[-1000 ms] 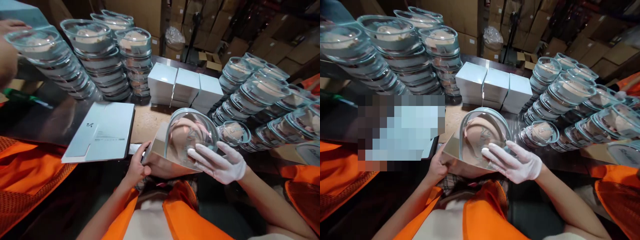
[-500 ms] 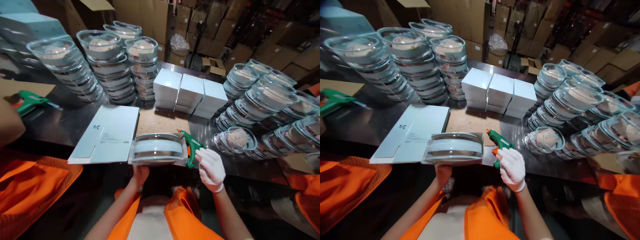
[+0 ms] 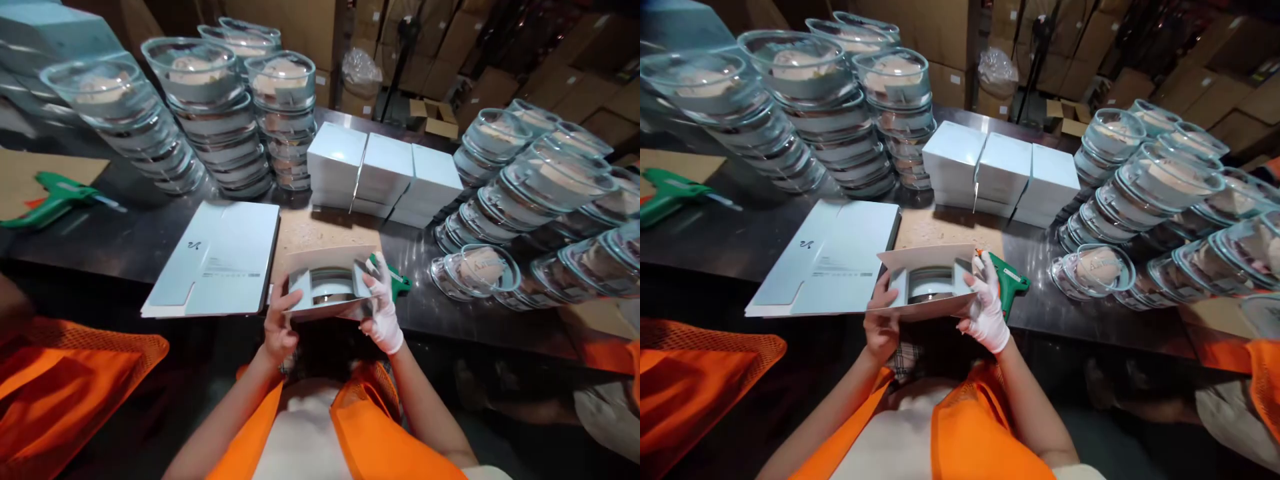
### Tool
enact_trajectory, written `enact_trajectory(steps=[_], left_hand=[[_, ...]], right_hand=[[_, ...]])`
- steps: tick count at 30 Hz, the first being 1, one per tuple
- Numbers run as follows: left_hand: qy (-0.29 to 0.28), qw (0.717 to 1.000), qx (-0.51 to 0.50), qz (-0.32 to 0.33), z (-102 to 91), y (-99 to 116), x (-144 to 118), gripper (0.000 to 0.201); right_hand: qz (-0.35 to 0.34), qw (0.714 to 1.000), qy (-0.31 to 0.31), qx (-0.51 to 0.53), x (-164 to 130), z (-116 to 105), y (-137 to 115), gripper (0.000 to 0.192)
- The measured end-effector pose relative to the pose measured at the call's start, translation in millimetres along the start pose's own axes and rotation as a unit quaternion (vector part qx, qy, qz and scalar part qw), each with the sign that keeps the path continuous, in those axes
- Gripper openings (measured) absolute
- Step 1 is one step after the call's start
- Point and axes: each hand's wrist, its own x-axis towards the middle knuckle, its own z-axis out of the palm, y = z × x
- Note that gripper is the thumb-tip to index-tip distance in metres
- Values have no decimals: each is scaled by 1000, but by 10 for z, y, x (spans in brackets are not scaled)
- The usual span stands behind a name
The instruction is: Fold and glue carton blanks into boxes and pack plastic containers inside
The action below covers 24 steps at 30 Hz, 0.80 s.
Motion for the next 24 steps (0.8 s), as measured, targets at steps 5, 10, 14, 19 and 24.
enact_trajectory(steps=[5, 10, 14, 19, 24], left_hand=[[25, 999, -45, 8, 55, 227, 204, 47], [19, 997, -33, 70, 97, 282, 335, 49], [-20, 992, 79, 100, -49, 227, 358, 56], [-31, 987, 71, 143, -68, 133, 339, 64], [-12, 980, 93, 177, 3, 159, 344, 44]], right_hand=[[118, 977, 118, 133, 158, 359, -154, 48], [126, 961, 186, 161, 282, 448, -275, 68], [178, 977, 115, 12, 167, 8, -223, 47], [400, 817, 78, -408, -27, -479, -54, 49], [489, 814, 64, -306, 8, -537, 140, 47]])
